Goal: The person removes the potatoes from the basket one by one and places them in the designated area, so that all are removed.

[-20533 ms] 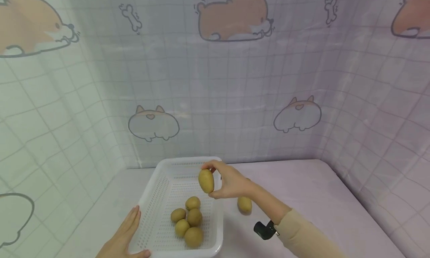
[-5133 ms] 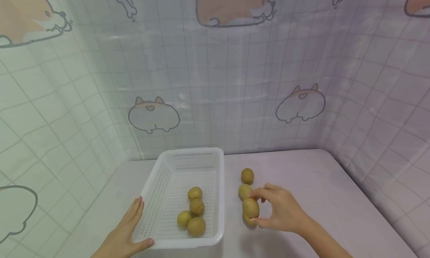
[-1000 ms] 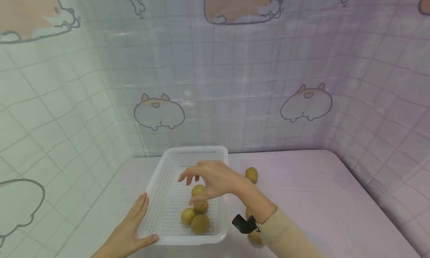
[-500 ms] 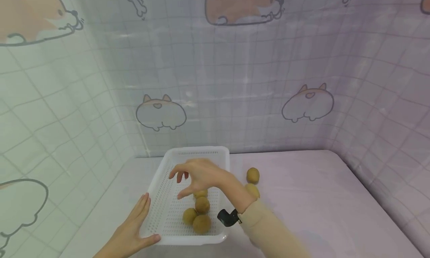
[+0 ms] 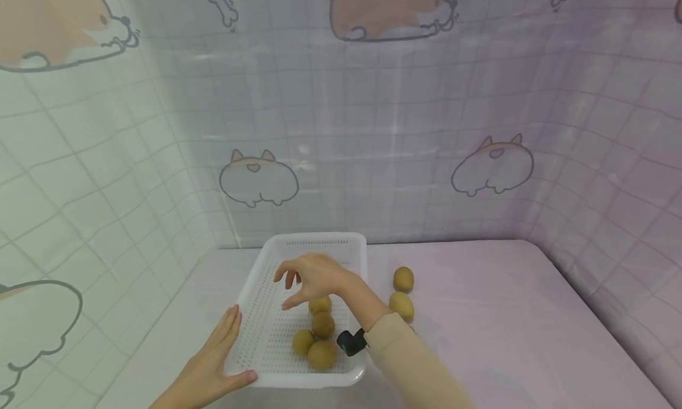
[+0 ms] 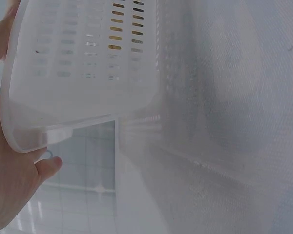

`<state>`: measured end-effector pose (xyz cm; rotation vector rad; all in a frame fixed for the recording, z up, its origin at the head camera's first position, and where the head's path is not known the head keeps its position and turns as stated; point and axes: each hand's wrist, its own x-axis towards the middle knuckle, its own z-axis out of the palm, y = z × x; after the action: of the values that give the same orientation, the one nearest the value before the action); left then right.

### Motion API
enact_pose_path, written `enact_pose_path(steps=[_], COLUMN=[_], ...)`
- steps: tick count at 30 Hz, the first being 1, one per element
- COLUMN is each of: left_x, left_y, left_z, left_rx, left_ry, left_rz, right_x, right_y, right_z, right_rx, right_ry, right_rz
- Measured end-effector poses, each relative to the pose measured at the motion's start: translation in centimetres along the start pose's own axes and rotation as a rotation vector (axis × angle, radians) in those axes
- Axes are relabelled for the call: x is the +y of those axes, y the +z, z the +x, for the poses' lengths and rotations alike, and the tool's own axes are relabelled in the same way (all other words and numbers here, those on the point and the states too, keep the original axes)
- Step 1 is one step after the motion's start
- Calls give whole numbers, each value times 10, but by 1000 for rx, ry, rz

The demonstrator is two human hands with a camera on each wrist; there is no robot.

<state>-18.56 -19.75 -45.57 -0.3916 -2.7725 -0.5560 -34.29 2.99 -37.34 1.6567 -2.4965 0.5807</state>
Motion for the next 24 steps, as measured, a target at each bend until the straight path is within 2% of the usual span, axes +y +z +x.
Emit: enact_pose_path(steps=[5, 13, 24], left_x=[0, -1, 1], left_y=[1, -1, -2], left_z=[0, 0, 0], left_rx=[24, 32, -10], left_ry=[12, 16, 2], left_rz=[12, 33, 12], right_x=[4, 0, -13], right_y=[12, 28, 53], right_z=[0, 6, 8], right_rx=[-61, -150, -372], right_ry=[55, 27, 195], right_rz=[5, -6, -34])
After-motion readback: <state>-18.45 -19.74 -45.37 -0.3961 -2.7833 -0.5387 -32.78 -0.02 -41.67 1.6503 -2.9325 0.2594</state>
